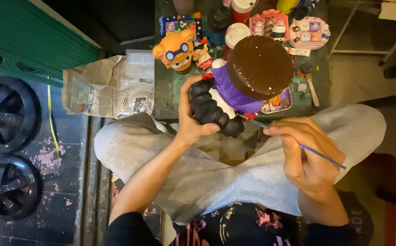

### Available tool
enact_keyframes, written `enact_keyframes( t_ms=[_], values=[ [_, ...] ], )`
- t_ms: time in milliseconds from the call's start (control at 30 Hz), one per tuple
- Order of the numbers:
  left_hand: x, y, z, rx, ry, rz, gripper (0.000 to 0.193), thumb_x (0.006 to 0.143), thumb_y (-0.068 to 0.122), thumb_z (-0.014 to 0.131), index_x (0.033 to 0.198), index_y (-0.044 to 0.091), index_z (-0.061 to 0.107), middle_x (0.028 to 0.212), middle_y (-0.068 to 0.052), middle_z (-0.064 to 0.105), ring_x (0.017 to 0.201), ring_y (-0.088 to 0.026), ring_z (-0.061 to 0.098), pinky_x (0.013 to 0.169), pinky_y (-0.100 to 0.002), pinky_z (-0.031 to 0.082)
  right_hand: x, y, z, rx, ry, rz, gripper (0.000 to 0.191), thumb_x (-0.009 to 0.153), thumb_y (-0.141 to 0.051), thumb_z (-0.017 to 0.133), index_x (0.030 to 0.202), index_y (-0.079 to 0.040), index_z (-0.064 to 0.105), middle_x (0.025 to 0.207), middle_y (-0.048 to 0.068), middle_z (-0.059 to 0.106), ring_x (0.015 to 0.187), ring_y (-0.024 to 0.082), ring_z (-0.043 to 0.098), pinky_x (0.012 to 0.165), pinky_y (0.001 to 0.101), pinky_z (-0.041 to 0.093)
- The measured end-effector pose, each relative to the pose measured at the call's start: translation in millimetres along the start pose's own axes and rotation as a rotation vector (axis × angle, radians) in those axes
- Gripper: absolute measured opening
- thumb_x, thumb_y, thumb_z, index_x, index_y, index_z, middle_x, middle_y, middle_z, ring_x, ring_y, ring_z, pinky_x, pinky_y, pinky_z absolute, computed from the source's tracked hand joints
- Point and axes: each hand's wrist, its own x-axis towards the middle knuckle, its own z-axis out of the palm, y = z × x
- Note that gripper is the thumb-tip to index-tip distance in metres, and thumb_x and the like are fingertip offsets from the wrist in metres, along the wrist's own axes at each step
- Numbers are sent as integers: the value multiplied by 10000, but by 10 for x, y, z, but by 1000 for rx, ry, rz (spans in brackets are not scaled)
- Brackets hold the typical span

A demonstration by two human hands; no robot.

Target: The person sits on the floor holding a decorative figurine on their lap and paints its details with a fine brush, dipping the brush into paint containers on the workbench and rotating the figurine to reach different sides.

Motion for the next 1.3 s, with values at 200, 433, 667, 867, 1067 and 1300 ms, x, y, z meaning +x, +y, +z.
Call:
enact_keyframes(
  t_ms=[200,433,667,867,1067,1300],
  values=[
    [-19,-18,-19,36,-11,18,1198,663,438,990,1596,73,333,1466,-83,454,1370,-198,469,1206,-339,369,-2,22,-9,21,21,-17,94,1078,37,575,1049,83,652,920,153,726,874,285,730,825,339,589],
    [-51,11,-35,46,-12,3,1224,656,491,990,1589,64,322,1530,-93,461,1396,-215,468,1225,-361,365,-33,18,-17,54,38,-9,102,1089,27,576,1055,89,648,911,152,724,861,271,726,824,357,587],
    [-80,-49,-92,92,-22,59,1244,631,498,993,1590,68,326,1511,-88,461,1393,-219,471,1225,-370,368,-4,-36,-29,41,41,-12,103,1084,22,584,1042,88,651,920,148,723,838,270,729,797,342,592],
    [-112,-60,-103,82,-25,67,1237,632,481,994,1594,71,332,1488,-88,458,1415,-226,471,1249,-370,363,36,-110,-20,47,57,23,102,1035,30,582,984,84,652,878,146,714,845,284,723,778,353,588],
    [-99,-9,-69,11,-21,28,1253,618,473,1006,1582,85,306,1525,-93,473,1395,-227,476,1219,-375,377,81,-129,-18,67,61,-16,91,1016,31,582,996,93,645,881,154,713,853,287,728,831,386,599],
    [-107,-3,-79,20,-14,9,1275,611,495,1006,1596,88,307,1505,-91,460,1391,-223,470,1216,-373,375,51,-128,-20,58,33,6,101,1057,16,591,1034,89,657,922,152,724,850,276,734,798,347,595]
  ],
)
